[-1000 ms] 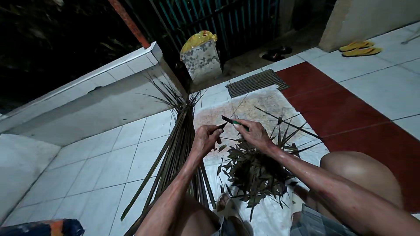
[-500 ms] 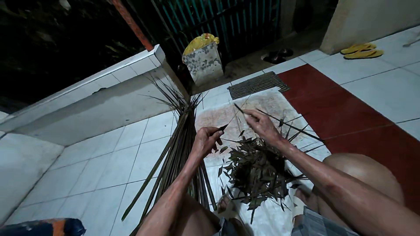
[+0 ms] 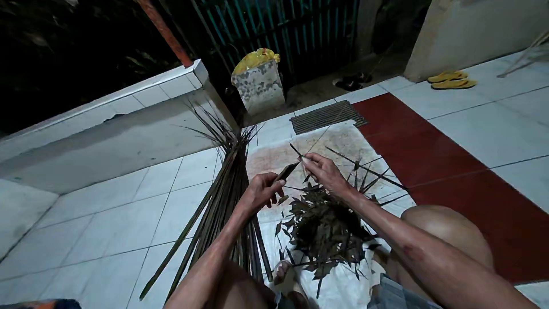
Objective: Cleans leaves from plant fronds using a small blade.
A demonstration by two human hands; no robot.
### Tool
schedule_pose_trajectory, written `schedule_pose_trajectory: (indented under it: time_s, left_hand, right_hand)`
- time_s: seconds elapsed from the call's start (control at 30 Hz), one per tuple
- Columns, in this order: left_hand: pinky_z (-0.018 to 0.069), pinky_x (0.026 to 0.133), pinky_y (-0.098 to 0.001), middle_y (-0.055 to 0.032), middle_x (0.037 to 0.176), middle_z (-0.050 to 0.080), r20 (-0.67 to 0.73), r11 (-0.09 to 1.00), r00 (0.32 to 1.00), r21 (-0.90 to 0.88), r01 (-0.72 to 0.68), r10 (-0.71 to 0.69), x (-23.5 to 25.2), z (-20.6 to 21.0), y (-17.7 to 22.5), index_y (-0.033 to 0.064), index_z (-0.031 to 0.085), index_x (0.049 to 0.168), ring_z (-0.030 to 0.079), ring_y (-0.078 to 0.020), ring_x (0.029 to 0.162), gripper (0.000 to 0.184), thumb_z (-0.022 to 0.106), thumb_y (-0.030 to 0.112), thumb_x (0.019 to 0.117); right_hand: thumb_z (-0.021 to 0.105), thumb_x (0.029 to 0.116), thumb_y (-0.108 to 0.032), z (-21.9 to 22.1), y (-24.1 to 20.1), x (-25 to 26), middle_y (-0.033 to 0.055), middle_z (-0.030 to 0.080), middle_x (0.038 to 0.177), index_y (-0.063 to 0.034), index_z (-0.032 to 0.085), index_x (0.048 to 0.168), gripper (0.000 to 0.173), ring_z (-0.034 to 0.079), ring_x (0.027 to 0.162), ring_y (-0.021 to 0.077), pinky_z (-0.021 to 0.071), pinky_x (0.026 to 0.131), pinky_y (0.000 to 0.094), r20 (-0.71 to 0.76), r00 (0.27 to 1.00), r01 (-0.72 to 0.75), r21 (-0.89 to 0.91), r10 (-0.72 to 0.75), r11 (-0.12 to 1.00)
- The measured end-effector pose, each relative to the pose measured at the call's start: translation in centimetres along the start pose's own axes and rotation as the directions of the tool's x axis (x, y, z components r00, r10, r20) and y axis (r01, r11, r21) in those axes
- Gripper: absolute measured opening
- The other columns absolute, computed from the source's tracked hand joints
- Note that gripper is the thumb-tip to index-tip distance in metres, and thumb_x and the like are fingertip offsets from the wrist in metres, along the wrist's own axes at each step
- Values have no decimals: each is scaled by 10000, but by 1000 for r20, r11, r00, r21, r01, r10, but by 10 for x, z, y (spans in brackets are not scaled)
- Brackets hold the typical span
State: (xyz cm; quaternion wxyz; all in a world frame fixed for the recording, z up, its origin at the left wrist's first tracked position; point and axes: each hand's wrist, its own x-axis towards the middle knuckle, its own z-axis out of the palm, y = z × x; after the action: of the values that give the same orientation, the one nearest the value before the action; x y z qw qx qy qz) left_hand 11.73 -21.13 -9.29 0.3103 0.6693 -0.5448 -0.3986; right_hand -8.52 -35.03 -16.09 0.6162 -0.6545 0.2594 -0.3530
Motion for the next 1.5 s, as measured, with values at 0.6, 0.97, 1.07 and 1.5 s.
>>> schedule_pose_trajectory:
  time_s: [0.6, 0.97, 1.07, 1.5]
  left_hand:
    - [504, 539, -262, 26, 678, 706, -297, 962, 954, 270, 46, 37, 9, 4, -1, 95, 773, 916, 575, -54, 503, 265, 606, 253, 1049]
    - [539, 596, -305, -4, 683, 703, -358, 915, 928, 399, 57, 99, 10, 13, 3, 63, 734, 833, 618, -80, 550, 282, 617, 228, 1029]
    - [537, 632, -352, -36, 686, 684, -374, 891, 920, 449, 65, 121, 11, 18, 4, 51, 716, 808, 626, -126, 592, 304, 609, 234, 1026]
    - [569, 708, -377, -30, 749, 726, -388, 848, 902, 527, 47, 192, 16, 29, 7, 108, 787, 948, 685, -140, 683, 251, 602, 252, 1037]
  right_hand:
    - [511, 1069, -411, 35, -11, -25, 28, 656, 840, -175, 692, 1295, 374, 591, 696, 115, 520, 685, 332, 184, 983, 84, -289, -31, 953]
    - [487, 1074, -428, 39, -20, -29, 34, 662, 851, -193, 701, 1298, 388, 595, 715, 138, 516, 711, 368, 152, 988, 29, -376, 30, 926]
    - [492, 1072, -433, 41, -25, -29, 34, 678, 855, -221, 716, 1285, 375, 615, 740, 152, 518, 732, 397, 95, 994, -5, -406, 48, 914]
    - [501, 1074, -436, 40, -31, -26, 64, 723, 930, -235, 715, 1306, 375, 667, 845, 209, 533, 814, 470, -20, 993, -111, -480, 115, 870]
